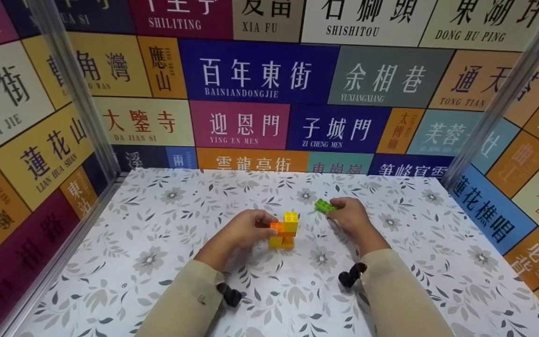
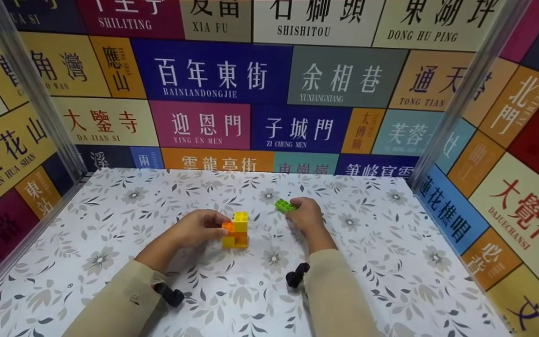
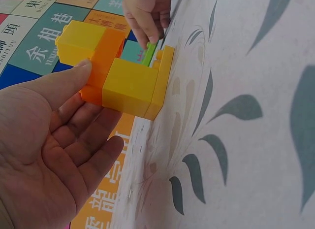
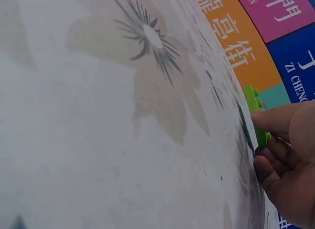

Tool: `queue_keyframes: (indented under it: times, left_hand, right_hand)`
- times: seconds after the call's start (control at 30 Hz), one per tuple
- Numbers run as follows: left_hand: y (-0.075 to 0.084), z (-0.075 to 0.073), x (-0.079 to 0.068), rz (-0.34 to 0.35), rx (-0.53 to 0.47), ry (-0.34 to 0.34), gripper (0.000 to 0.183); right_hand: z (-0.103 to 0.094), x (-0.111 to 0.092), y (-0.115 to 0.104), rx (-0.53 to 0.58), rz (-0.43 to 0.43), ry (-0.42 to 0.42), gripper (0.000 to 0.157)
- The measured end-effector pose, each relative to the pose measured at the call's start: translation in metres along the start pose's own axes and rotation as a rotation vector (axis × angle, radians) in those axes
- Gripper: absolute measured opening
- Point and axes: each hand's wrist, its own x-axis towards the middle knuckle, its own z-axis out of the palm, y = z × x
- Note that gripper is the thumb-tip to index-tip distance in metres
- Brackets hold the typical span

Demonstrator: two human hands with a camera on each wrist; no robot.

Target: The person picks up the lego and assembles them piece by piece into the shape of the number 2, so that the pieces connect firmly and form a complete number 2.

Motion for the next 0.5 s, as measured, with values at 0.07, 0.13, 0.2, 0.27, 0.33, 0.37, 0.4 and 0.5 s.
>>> queue_keyframes:
  times: [0.07,0.13,0.2,0.27,0.33,0.37,0.4,0.5]
  left_hand:
    - [0.0,0.0,0.0,-0.003,0.001,0.0,0.02]
    - [0.0,0.0,-0.001,-0.004,0.0,0.001,0.02]
    - [0.0,0.0,0.0,-0.004,0.0,-0.002,0.02]
    - [0.001,0.0,-0.001,-0.005,0.002,-0.005,0.021]
    - [0.001,0.0,-0.001,-0.016,0.004,-0.007,0.021]
    - [0.001,0.0,-0.001,-0.021,0.006,-0.006,0.021]
    - [0.001,0.0,-0.001,-0.027,0.008,-0.004,0.021]
    - [0.001,-0.001,-0.001,-0.026,0.01,0.002,0.021]
  right_hand:
    - [0.0,-0.003,-0.005,0.027,0.0,-0.005,0.055]
    - [0.0,-0.008,-0.012,0.049,0.008,-0.009,0.056]
    - [0.0,-0.013,-0.019,0.057,0.015,-0.009,0.055]
    - [0.001,-0.017,-0.026,0.042,0.003,-0.01,0.055]
    - [0.003,-0.022,-0.032,0.029,-0.001,-0.009,0.054]
    - [0.004,-0.024,-0.035,0.017,-0.015,-0.01,0.053]
    - [0.005,-0.026,-0.038,0.004,-0.029,-0.011,0.053]
    - [0.007,-0.033,-0.047,-0.02,-0.072,-0.005,0.051]
